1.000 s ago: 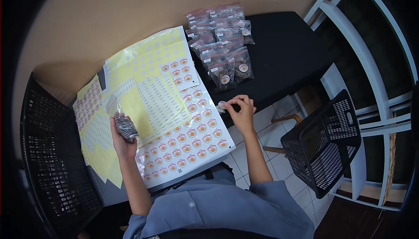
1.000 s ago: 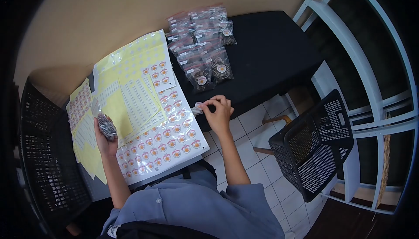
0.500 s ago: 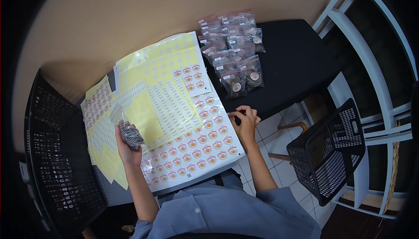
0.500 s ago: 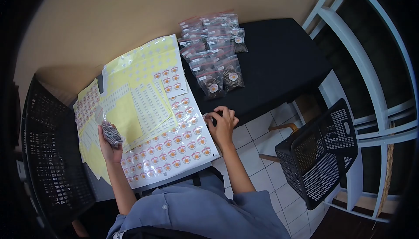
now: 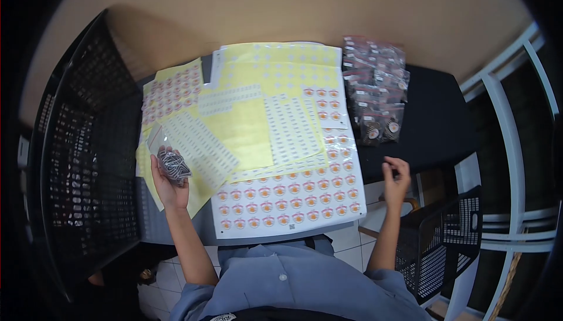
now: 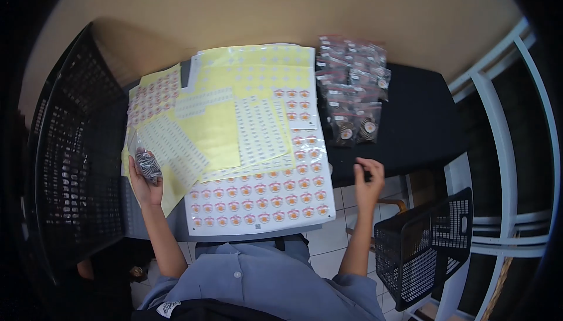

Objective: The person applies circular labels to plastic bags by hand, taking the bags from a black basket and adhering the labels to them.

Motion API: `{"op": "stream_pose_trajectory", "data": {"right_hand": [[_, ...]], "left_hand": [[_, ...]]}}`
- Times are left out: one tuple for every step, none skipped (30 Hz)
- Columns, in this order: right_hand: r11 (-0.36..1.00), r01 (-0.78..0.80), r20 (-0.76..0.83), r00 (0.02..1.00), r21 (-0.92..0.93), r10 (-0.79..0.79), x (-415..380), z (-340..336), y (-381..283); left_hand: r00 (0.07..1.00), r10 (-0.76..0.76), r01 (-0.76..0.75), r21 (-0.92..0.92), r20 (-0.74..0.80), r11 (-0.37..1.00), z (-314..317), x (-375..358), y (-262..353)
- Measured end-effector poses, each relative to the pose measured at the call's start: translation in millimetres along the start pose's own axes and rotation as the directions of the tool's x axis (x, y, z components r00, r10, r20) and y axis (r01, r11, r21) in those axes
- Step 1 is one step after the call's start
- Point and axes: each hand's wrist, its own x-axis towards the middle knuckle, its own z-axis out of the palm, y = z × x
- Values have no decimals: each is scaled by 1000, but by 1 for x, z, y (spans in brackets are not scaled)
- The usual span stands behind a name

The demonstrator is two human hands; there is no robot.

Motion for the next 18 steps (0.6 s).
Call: {"op": "stream_pose_trajectory", "data": {"right_hand": [[997,-67,-56,996,-44,64,3,-3,-7],[998,-48,-90,995,-49,43,7,-4,-15],[999,-33,-86,996,-22,31,10,1,-28],[1000,-18,-82,997,4,18,16,5,-45],[998,33,-40,999,55,-31,19,13,-66],[993,102,-1,995,51,-102,20,25,-82],[985,150,55,986,89,-156,20,38,-99],[972,195,111,971,129,-210,18,53,-117],[960,230,191,947,158,-258,13,68,-136],[946,261,268,914,190,-306,7,83,-156],[934,269,341,877,234,-338,0,100,-176],[921,271,408,835,279,-369,-10,118,-193],[901,271,465,784,340,-411,-21,136,-206],[877,264,515,727,400,-454,-33,154,-217],[872,261,567,676,413,-471,-46,170,-226],[869,254,616,622,425,-483,-60,186,-234],[870,282,641,591,405,-489,-74,201,-238],[869,311,663,562,385,-495,-86,213,-240]], "left_hand": [[1000,-4,5,-38,22,999,-13,3,7],[999,-7,10,-74,47,997,-21,6,15],[999,3,0,-76,39,997,-25,6,22],[999,14,-12,-74,29,997,-28,5,28],[1000,23,-22,-70,17,997,-32,4,33],[1000,29,-28,-75,5,997,-36,6,37],[1000,19,-18,-70,18,997,-40,9,41],[1000,9,-7,-64,29,998,-44,12,45],[996,-6,13,-84,86,996,-49,16,48],[997,2,5,-90,75,996,-50,21,52],[995,-14,23,-91,98,996,-48,26,55],[992,-30,41,-90,122,995,-46,32,59],[978,-52,73,-95,201,993,-49,41,62],[981,-70,83,-62,181,995,-47,49,63],[985,-76,86,-55,156,995,-38,55,61],[988,-85,92,-46,127,995,-31,59,61],[975,-125,134,-39,182,990,-36,70,59],[957,-164,176,-28,239,984,-41,79,56]]}}
